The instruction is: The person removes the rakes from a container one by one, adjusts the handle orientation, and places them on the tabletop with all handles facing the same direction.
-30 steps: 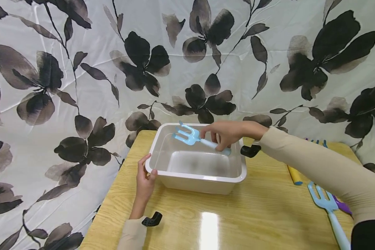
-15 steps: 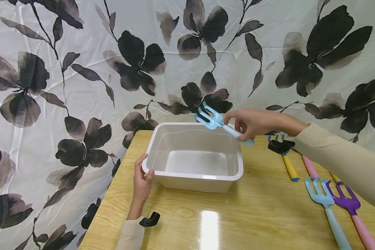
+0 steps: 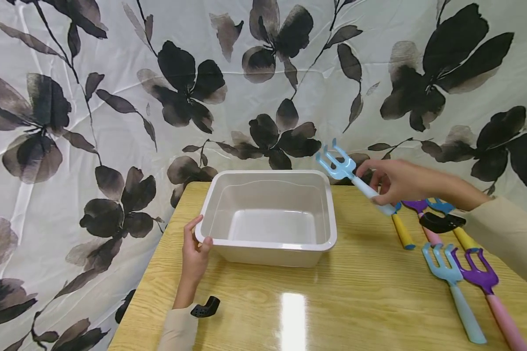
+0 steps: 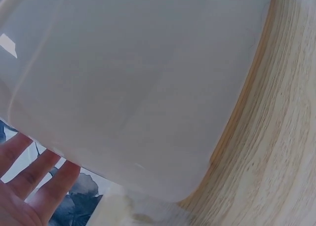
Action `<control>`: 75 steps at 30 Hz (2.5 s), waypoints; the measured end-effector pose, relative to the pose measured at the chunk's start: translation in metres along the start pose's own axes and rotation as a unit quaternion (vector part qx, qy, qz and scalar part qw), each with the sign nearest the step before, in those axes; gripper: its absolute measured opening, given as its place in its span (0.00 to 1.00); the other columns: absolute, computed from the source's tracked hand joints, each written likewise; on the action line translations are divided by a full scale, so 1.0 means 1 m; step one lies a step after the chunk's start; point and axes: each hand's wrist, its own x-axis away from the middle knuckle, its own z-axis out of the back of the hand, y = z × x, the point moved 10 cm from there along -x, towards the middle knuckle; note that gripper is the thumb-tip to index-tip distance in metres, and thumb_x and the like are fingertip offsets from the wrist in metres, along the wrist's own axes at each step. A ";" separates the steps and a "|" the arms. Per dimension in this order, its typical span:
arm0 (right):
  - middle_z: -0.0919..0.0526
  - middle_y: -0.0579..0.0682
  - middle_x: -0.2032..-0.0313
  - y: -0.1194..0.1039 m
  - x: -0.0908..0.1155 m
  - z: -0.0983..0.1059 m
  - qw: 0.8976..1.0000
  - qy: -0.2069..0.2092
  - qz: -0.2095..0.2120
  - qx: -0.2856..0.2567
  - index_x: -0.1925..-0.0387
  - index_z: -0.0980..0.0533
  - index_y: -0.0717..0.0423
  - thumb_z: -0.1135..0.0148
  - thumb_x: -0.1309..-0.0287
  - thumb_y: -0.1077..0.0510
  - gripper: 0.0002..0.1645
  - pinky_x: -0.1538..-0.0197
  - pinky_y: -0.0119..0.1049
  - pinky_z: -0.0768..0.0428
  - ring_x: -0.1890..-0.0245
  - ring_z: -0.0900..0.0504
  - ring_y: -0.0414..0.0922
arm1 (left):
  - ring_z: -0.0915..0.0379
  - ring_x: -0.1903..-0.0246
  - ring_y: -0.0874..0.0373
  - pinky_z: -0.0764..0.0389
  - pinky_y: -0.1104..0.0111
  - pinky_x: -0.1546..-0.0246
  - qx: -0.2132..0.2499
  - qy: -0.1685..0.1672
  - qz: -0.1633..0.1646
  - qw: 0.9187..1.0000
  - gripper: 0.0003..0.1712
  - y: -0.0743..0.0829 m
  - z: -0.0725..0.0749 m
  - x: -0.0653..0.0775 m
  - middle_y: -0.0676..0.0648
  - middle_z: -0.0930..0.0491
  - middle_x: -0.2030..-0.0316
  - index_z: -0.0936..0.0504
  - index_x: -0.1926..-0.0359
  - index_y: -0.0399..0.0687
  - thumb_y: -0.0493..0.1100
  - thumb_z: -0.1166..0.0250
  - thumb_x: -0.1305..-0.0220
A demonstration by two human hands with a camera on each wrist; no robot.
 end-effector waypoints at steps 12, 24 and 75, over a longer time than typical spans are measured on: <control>0.19 0.51 0.68 0.060 0.066 -0.027 0.996 0.074 0.001 -0.039 0.38 0.32 0.57 0.23 0.48 0.64 0.37 0.74 0.36 0.19 0.74 0.19 0.43 | 0.27 0.43 0.43 0.17 0.72 0.55 0.008 -0.009 0.001 1.000 0.34 0.000 -0.002 0.001 0.33 0.33 0.32 0.40 0.25 0.43 0.35 0.42 0.30; 0.24 0.52 0.66 0.131 0.133 -0.089 0.980 0.114 -0.054 -0.155 0.37 0.34 0.57 0.28 0.43 0.68 0.35 0.77 0.41 0.17 0.72 0.19 0.42 | 0.28 0.41 0.43 0.17 0.72 0.55 0.015 -0.018 -0.001 1.000 0.34 0.001 -0.005 -0.001 0.35 0.34 0.31 0.40 0.25 0.43 0.35 0.42 0.29; 0.19 0.49 0.71 0.162 0.178 -0.193 0.950 0.032 -0.267 -0.155 0.37 0.34 0.64 0.26 0.41 0.54 0.38 0.76 0.44 0.15 0.76 0.17 0.49 | 0.29 0.39 0.55 0.20 0.75 0.51 -0.013 -0.021 0.007 1.000 0.33 -0.001 -0.001 0.004 0.37 0.37 0.28 0.41 0.24 0.42 0.33 0.46 0.28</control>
